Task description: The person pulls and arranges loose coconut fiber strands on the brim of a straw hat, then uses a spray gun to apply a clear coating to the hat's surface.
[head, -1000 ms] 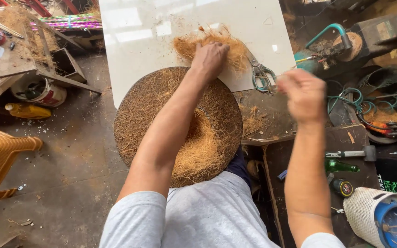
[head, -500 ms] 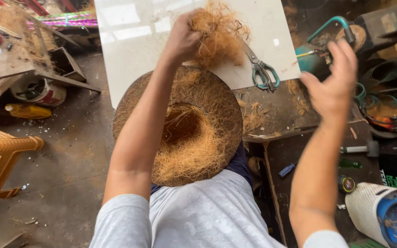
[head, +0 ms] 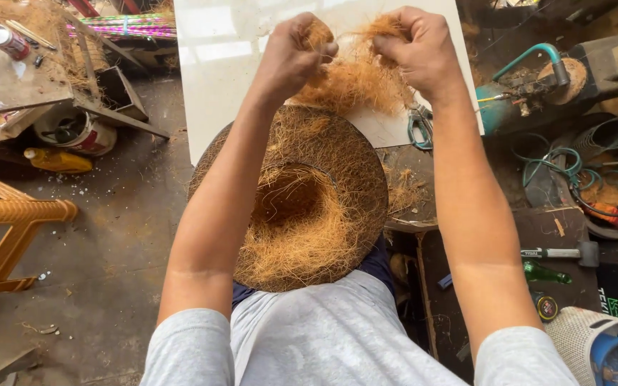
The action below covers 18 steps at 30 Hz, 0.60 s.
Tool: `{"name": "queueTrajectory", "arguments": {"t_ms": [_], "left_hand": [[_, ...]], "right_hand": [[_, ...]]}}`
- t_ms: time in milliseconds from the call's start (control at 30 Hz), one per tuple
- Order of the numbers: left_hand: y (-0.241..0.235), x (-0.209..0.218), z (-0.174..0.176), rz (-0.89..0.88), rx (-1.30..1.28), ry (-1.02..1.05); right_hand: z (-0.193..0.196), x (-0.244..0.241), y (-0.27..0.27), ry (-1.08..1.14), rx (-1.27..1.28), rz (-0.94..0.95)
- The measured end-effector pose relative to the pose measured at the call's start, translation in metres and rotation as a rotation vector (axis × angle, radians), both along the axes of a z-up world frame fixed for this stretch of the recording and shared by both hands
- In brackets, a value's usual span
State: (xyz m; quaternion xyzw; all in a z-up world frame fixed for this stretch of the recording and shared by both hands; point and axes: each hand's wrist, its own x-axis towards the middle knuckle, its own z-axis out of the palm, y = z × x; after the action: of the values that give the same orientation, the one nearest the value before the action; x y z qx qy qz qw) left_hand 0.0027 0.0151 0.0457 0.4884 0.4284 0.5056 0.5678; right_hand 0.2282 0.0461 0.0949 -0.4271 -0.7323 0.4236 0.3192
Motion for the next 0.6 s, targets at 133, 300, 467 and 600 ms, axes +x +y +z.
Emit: {"name": "queueTrajectory", "arguments": {"t_ms": [133,300,467,600], "left_hand": [[0.001,0.006,-0.004,0.060,0.272,0.192],[-0.002,0.042,-0.001,-0.059,0.040,0.338],[0.000,0.049,-0.009,-0.058,-0.097,0.307],[0.007,0.036,-0.015,0.004,-0.110,0.132]], "right_hand": [[-0.015,0.006,0.012,0.225,-0.172,0.050],[-0.021,-0.007,0.010,0.479,-0.220,-0.087],[-0.005,-0.002,0.000,0.475,-0.214,-0.065],[-0.001,0.023,0.001,0.461,-0.159,-0.170]]}}
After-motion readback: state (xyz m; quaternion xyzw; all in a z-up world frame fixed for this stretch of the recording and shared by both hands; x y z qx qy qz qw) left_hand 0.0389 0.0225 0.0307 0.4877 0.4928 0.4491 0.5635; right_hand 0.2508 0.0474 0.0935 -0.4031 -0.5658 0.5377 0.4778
